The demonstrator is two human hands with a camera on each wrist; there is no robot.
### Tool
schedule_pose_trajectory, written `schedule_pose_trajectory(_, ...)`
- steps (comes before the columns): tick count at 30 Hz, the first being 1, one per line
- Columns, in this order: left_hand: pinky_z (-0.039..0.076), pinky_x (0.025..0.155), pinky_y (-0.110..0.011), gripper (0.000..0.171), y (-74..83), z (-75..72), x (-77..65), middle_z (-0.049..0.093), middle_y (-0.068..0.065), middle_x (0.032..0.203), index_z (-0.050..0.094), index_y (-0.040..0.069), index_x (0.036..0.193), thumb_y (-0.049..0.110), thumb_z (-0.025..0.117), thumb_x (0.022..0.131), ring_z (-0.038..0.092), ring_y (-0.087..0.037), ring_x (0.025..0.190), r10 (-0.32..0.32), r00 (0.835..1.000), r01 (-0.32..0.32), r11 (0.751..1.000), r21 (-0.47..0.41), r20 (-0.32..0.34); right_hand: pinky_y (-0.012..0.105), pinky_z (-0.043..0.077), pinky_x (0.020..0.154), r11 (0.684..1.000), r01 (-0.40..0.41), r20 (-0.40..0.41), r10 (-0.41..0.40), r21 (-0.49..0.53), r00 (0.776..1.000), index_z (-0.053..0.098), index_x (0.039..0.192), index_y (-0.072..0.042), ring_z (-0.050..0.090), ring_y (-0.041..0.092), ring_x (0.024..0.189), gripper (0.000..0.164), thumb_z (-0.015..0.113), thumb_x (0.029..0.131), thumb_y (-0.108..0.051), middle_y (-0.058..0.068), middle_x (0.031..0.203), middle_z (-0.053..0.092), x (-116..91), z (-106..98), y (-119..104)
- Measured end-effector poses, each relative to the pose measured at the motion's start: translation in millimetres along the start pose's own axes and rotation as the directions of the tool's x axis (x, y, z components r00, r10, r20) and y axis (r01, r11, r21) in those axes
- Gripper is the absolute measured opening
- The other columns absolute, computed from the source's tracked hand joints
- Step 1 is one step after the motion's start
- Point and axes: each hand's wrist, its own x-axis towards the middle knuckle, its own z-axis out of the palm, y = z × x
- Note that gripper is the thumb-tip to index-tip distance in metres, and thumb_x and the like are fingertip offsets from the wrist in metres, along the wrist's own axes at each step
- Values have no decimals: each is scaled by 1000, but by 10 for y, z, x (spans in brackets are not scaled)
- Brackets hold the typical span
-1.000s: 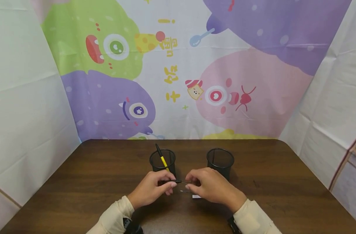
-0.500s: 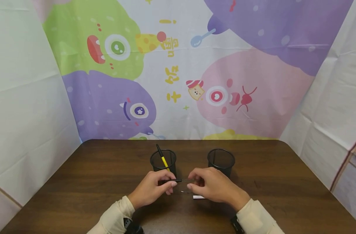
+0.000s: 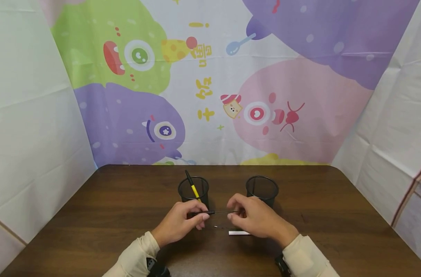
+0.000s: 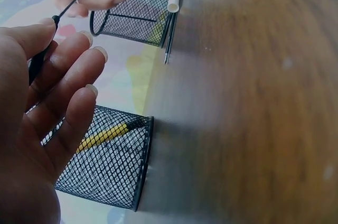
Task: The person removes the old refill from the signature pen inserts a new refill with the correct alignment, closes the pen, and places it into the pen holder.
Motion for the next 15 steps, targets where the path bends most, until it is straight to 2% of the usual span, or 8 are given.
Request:
schedule_pose_trajectory(7, 59, 62, -27, 9, -10, -13, 1, 72, -9, 76, 67, 13, 101, 20, 69, 97, 68, -9, 64, 0, 1000, 0, 1000, 1, -9, 27, 51, 59, 998, -43, 14, 43, 47, 999, 59, 103, -17, 58, 5, 63, 17, 69, 92, -10, -13, 77, 64, -12, -5, 20)
schedule_pose_trajectory(15, 58, 61, -26, 8, -14, -21, -4, 71, 2, 74, 68, 14, 100, 21, 70, 96, 68, -9, 63, 2, 1000, -2, 1000, 21, -17, 29, 52, 59, 989, -83, 19, 81, 126, 997, 59, 100, -14, 61, 9, 63, 12, 68, 93, -9, -7, 75, 66, -25, -14, 18)
